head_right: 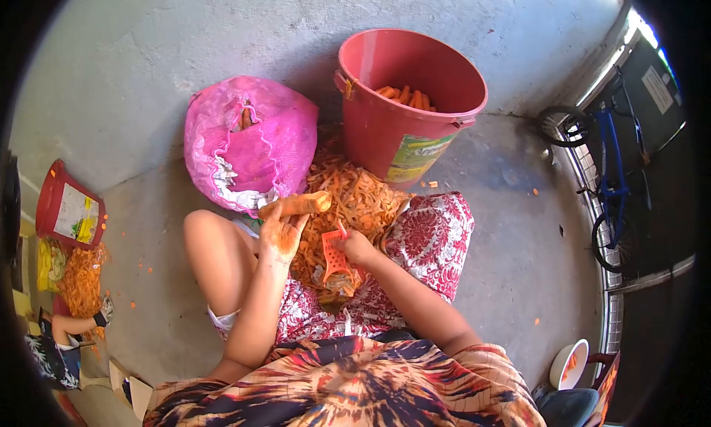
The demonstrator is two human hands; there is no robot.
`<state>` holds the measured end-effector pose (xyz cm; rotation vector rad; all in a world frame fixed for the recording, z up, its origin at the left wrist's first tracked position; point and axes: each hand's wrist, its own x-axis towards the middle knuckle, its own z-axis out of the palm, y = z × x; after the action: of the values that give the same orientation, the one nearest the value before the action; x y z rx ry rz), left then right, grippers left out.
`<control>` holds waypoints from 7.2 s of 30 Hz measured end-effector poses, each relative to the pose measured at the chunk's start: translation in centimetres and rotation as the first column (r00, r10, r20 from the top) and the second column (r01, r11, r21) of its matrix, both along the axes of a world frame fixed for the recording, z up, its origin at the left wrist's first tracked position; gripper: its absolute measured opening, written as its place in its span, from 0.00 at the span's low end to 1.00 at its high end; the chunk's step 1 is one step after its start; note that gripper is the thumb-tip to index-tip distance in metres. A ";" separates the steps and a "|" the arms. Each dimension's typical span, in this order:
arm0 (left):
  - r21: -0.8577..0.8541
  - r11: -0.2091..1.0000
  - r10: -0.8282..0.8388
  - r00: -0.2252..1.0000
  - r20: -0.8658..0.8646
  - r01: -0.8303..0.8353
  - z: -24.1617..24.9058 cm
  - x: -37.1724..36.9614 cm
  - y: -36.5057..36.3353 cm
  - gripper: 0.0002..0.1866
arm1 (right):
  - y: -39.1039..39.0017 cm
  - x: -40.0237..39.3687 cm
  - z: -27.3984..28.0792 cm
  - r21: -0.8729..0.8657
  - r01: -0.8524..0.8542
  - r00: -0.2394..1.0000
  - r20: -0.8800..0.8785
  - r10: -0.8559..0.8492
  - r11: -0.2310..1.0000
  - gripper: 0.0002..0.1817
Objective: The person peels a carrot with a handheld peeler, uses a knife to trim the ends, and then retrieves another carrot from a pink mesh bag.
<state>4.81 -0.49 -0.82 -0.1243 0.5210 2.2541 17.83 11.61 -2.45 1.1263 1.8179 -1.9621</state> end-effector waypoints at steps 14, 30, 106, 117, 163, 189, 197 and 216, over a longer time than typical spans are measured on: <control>-0.109 0.993 0.027 0.997 -0.070 -0.035 -2.7 0.4 0.7 0.11 | -0.7 0.0 -0.6 0.521 0.145 0.953 -0.302 0.022 0.841 0.11; 0.204 0.978 0.039 0.999 -0.032 -0.032 -2.0 0.4 1.2 0.11 | -1.9 -0.1 0.8 0.163 0.005 0.914 -0.400 0.061 0.987 0.09; -0.004 0.991 -0.135 0.987 -0.087 0.135 -1.8 0.8 0.9 0.10 | -1.8 -0.9 -2.6 0.337 0.157 0.970 -0.227 -0.082 0.928 0.12; -0.113 0.967 -0.236 0.970 -0.056 0.229 -1.7 -0.1 1.4 0.17 | -1.1 -1.1 -0.6 0.113 0.105 0.994 0.019 -0.108 0.988 0.11; -0.183 0.862 -0.459 0.881 0.118 0.473 0.7 2.7 1.4 0.20 | 0.8 -4.2 8.4 0.279 0.395 0.811 -0.553 -0.190 0.876 0.06; -0.093 0.823 -0.542 0.824 0.166 0.560 -0.2 2.8 1.4 0.17 | 0.6 -3.8 8.1 0.283 0.430 0.749 -0.643 -0.163 0.858 0.04; -0.098 0.836 -0.512 0.832 0.216 0.540 1.2 3.1 1.1 0.18 | -0.8 -3.7 7.2 0.405 0.314 0.796 -0.606 -0.005 0.859 0.04; 0.358 0.650 -0.737 0.670 0.083 0.670 0.2 3.5 0.3 0.16 | 1.7 -3.9 6.5 0.405 0.556 0.689 -0.713 -0.130 0.726 0.03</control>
<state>8.35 -0.23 -0.65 -0.0064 0.0575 1.4754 13.95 13.26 4.04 1.1046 2.9640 -2.2534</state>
